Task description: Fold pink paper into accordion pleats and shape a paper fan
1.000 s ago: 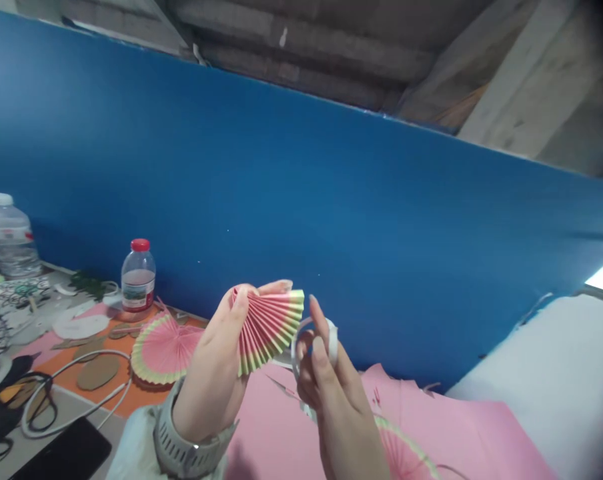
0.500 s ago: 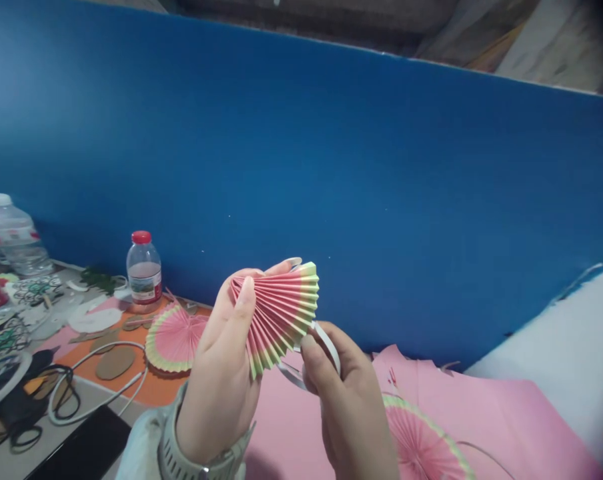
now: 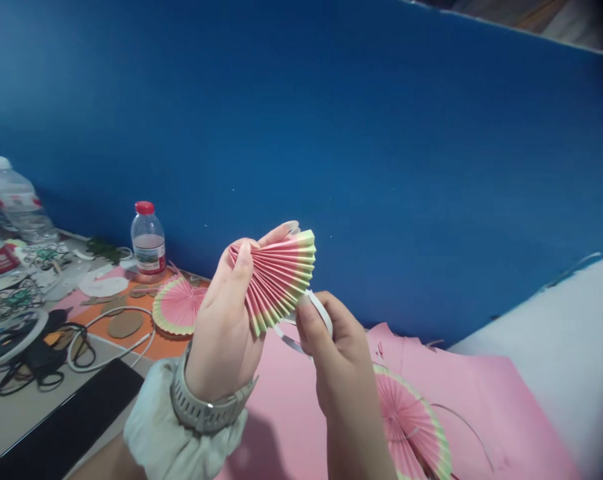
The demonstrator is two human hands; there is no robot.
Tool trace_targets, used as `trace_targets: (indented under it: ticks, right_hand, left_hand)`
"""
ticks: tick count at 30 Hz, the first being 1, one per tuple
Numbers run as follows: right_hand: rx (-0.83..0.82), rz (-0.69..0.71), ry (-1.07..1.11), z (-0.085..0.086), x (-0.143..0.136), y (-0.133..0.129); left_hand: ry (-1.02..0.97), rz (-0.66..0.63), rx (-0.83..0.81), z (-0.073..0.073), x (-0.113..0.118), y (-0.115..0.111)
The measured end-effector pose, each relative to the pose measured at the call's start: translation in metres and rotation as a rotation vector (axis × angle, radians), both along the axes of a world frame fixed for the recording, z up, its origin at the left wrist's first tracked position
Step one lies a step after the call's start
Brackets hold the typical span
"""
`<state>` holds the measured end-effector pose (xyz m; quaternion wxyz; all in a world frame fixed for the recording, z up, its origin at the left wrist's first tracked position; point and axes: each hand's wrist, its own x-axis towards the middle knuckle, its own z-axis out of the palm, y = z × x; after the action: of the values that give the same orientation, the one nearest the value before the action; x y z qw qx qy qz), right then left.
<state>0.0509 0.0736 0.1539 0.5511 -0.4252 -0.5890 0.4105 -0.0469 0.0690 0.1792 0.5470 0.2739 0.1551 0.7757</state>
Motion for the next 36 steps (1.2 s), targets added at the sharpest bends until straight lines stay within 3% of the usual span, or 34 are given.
trace_targets:
  ticks: [2,6,8,12,18,21,24,30,36]
  right_hand:
    - [-0.001,0.046,0.068,-0.003,-0.001,0.001]
    - [-0.163,0.404,0.380,-0.004,0.006,0.004]
    - [-0.229,0.472,0.484,0.000,0.013,0.005]
    - [-0.068,0.254,0.434,0.006,0.019,0.003]
    - [0.482,-0.277,0.160,-0.004,0.001,-0.004]
    - [0.677,-0.156,-0.195,-0.012,0.001,-0.001]
    - [0.780,-0.082,-0.409,-0.016,0.007,0.004]
    - [0.808,-0.214,-0.498,-0.017,0.008,0.011]
    - [0.827,-0.188,-0.529,-0.015,0.009,0.012]
  left_hand:
    - [0.016,0.025,-0.001,-0.003,-0.004,0.002]
    - [0.003,0.059,-0.045,-0.006,-0.012,0.005]
    - [-0.008,0.049,-0.061,-0.006,-0.015,0.006]
    - [-0.056,0.010,-0.066,-0.004,-0.015,0.007]
    - [-0.080,-0.053,-0.108,-0.003,-0.017,0.005]
    - [-0.098,-0.088,-0.121,-0.002,-0.019,0.003]
    - [-0.103,-0.130,-0.145,-0.002,-0.019,0.002]
    - [-0.070,-0.168,-0.152,-0.004,-0.017,0.002]
    - [-0.101,-0.123,-0.209,-0.002,-0.017,0.001]
